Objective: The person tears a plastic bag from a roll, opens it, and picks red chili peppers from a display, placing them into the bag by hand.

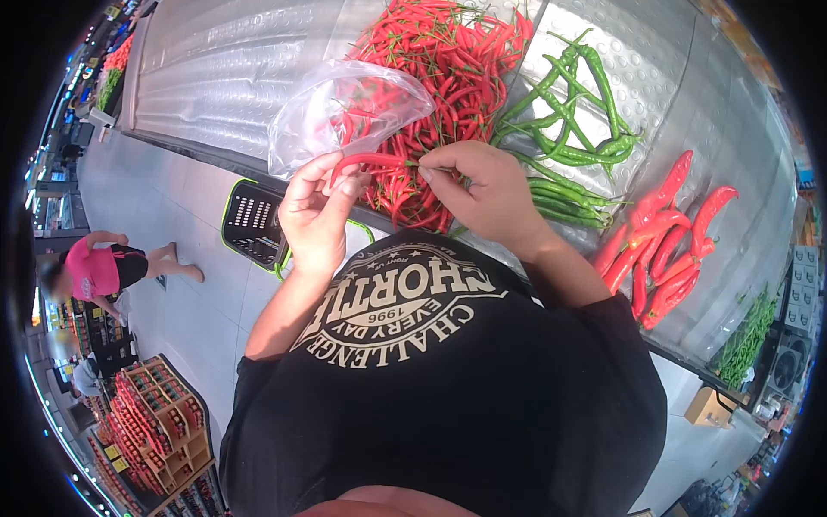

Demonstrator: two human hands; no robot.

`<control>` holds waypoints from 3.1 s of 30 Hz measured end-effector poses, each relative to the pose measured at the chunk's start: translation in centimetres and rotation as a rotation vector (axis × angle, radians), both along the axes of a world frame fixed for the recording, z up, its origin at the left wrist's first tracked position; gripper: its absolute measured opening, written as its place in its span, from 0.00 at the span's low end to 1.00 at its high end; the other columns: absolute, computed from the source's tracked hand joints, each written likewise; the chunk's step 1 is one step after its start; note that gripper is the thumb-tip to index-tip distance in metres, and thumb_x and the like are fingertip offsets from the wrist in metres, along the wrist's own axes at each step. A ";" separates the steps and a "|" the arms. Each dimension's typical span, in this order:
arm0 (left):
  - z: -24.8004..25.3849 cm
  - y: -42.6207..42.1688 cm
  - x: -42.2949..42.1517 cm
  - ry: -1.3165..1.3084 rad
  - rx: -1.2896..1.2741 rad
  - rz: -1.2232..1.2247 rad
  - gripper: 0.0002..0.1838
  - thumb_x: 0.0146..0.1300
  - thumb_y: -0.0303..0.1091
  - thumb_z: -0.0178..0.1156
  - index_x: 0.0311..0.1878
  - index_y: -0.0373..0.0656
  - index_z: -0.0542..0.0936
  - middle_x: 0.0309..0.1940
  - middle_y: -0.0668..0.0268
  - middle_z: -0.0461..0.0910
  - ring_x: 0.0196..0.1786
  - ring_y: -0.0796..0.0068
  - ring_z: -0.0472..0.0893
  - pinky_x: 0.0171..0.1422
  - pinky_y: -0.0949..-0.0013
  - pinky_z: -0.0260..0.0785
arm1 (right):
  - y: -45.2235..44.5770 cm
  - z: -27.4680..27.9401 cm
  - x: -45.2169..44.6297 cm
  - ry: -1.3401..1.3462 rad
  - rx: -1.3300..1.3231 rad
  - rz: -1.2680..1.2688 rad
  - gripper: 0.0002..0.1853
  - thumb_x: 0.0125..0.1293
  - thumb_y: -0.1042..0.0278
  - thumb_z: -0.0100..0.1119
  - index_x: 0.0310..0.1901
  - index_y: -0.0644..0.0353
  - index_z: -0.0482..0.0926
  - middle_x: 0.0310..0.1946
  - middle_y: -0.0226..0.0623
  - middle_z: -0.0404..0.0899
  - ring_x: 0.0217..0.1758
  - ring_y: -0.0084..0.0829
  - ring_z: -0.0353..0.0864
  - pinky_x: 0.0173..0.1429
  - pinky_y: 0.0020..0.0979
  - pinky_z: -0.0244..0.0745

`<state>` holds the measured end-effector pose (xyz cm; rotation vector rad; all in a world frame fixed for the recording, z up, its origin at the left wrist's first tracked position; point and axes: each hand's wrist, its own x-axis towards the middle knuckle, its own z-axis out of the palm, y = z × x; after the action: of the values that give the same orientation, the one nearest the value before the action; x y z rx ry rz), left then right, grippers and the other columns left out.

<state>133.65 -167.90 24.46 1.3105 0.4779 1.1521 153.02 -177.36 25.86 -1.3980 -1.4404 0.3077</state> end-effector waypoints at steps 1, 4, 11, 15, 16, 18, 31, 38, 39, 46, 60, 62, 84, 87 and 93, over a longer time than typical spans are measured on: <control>-0.1 0.1 -0.1 0.000 0.008 0.005 0.14 0.68 0.19 0.58 0.56 0.36 0.76 0.42 0.59 0.84 0.41 0.73 0.84 0.50 0.69 0.77 | 0.0 0.0 -0.1 -0.006 0.017 0.011 0.05 0.62 0.74 0.66 0.39 0.62 0.84 0.34 0.37 0.85 0.34 0.30 0.84 0.39 0.28 0.77; -0.3 0.2 -0.1 -0.008 -0.007 0.016 0.11 0.68 0.18 0.57 0.52 0.35 0.76 0.41 0.58 0.84 0.39 0.73 0.83 0.48 0.69 0.78 | 0.1 -0.1 -0.2 0.006 0.042 0.013 0.05 0.62 0.74 0.66 0.40 0.62 0.84 0.34 0.36 0.84 0.33 0.28 0.83 0.37 0.27 0.76; -0.3 0.2 0.0 0.017 -0.049 0.031 0.07 0.68 0.18 0.57 0.47 0.36 0.77 0.36 0.60 0.83 0.36 0.75 0.82 0.47 0.70 0.78 | 0.2 -0.3 -0.4 0.138 -0.081 -0.010 0.06 0.64 0.72 0.65 0.42 0.61 0.83 0.33 0.33 0.84 0.32 0.20 0.79 0.35 0.24 0.73; -0.6 0.5 -0.2 0.032 -0.023 0.037 0.07 0.68 0.18 0.56 0.47 0.36 0.77 0.34 0.62 0.83 0.35 0.76 0.81 0.45 0.71 0.77 | 0.2 -0.1 -0.5 0.194 -0.105 -0.006 0.06 0.64 0.73 0.65 0.42 0.62 0.83 0.33 0.32 0.84 0.32 0.17 0.78 0.35 0.23 0.72; -0.5 0.5 -0.2 0.051 -0.021 0.030 0.08 0.67 0.17 0.57 0.47 0.36 0.77 0.33 0.64 0.83 0.34 0.79 0.81 0.42 0.74 0.76 | 0.3 0.0 -0.5 0.204 -0.115 -0.006 0.06 0.65 0.73 0.65 0.42 0.62 0.83 0.33 0.31 0.84 0.32 0.16 0.78 0.36 0.22 0.72; -0.5 0.6 -0.3 0.066 -0.019 0.029 0.08 0.66 0.17 0.59 0.47 0.36 0.78 0.33 0.66 0.82 0.33 0.83 0.80 0.38 0.76 0.75 | 0.4 -0.4 -0.2 0.272 -0.122 0.017 0.06 0.65 0.74 0.64 0.42 0.63 0.82 0.33 0.31 0.84 0.33 0.16 0.78 0.37 0.22 0.73; -0.4 0.2 -0.7 0.061 -0.151 -0.092 0.05 0.70 0.21 0.53 0.46 0.39 0.73 0.28 0.65 0.79 0.29 0.79 0.78 0.38 0.74 0.73 | 7.9 0.6 2.6 0.586 -0.037 0.088 0.06 0.68 0.77 0.60 0.45 0.68 0.79 0.39 0.39 0.86 0.42 0.24 0.85 0.48 0.24 0.79; -0.5 0.5 -1.3 0.063 -0.150 -0.078 0.05 0.69 0.19 0.53 0.46 0.37 0.73 0.29 0.63 0.80 0.30 0.79 0.78 0.37 0.75 0.73 | 11.8 0.4 4.1 -0.180 -0.031 -0.061 0.16 0.64 0.64 0.65 0.52 0.59 0.82 0.43 0.39 0.85 0.43 0.29 0.86 0.50 0.29 0.79; -0.6 0.6 -1.5 0.073 -0.133 -0.076 0.05 0.70 0.21 0.52 0.47 0.38 0.73 0.29 0.63 0.80 0.29 0.78 0.78 0.37 0.75 0.72 | 12.6 0.8 5.4 -0.215 -0.107 -0.161 0.17 0.63 0.61 0.65 0.52 0.56 0.82 0.44 0.39 0.84 0.45 0.31 0.85 0.51 0.30 0.79; -0.1 0.3 -1.4 0.100 -0.148 -0.104 0.06 0.69 0.18 0.53 0.46 0.37 0.74 0.30 0.65 0.80 0.31 0.80 0.79 0.38 0.75 0.74 | 17.8 0.8 16.6 -0.768 -0.384 -0.556 0.18 0.62 0.56 0.56 0.52 0.49 0.84 0.49 0.38 0.83 0.52 0.41 0.83 0.56 0.41 0.78; -0.2 0.8 -1.1 0.106 -0.118 -0.141 0.07 0.69 0.18 0.53 0.47 0.37 0.75 0.31 0.66 0.80 0.31 0.80 0.79 0.39 0.75 0.74 | 17.6 3.1 18.0 -0.872 -0.329 -0.549 0.12 0.64 0.63 0.51 0.41 0.55 0.83 0.40 0.41 0.85 0.46 0.46 0.84 0.48 0.45 0.79; -0.4 0.8 -1.1 0.113 -0.122 -0.134 0.07 0.69 0.18 0.53 0.47 0.37 0.75 0.31 0.66 0.80 0.31 0.80 0.79 0.38 0.75 0.74 | 16.2 4.4 17.4 -0.609 -0.054 -0.638 0.12 0.69 0.57 0.55 0.43 0.54 0.81 0.34 0.37 0.85 0.38 0.38 0.85 0.43 0.38 0.78; 0.4 0.4 -0.3 0.229 -0.162 -0.145 0.08 0.68 0.22 0.57 0.49 0.34 0.80 0.33 0.64 0.84 0.32 0.79 0.80 0.41 0.75 0.74 | 1.5 -1.2 1.2 0.763 -0.254 0.229 0.06 0.67 0.76 0.61 0.44 0.64 0.80 0.37 0.34 0.84 0.38 0.19 0.81 0.44 0.21 0.76; 0.0 0.4 -0.4 0.233 -0.084 -0.138 0.08 0.65 0.18 0.60 0.47 0.34 0.80 0.34 0.64 0.83 0.34 0.80 0.80 0.42 0.75 0.74 | 1.3 -1.2 1.6 0.728 -0.271 0.223 0.06 0.67 0.74 0.61 0.43 0.63 0.80 0.35 0.32 0.83 0.35 0.18 0.79 0.42 0.20 0.74; -0.4 0.6 -0.4 0.175 0.092 -0.175 0.10 0.60 0.13 0.62 0.43 0.35 0.80 0.39 0.64 0.81 0.38 0.82 0.79 0.44 0.78 0.72 | 1.6 -1.4 2.2 0.745 -0.236 0.253 0.05 0.67 0.75 0.61 0.42 0.63 0.79 0.32 0.29 0.81 0.34 0.17 0.78 0.40 0.20 0.73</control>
<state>133.29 -167.25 24.04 1.5103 0.4314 0.9280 155.24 -175.73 24.48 -1.0952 -0.9638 1.0672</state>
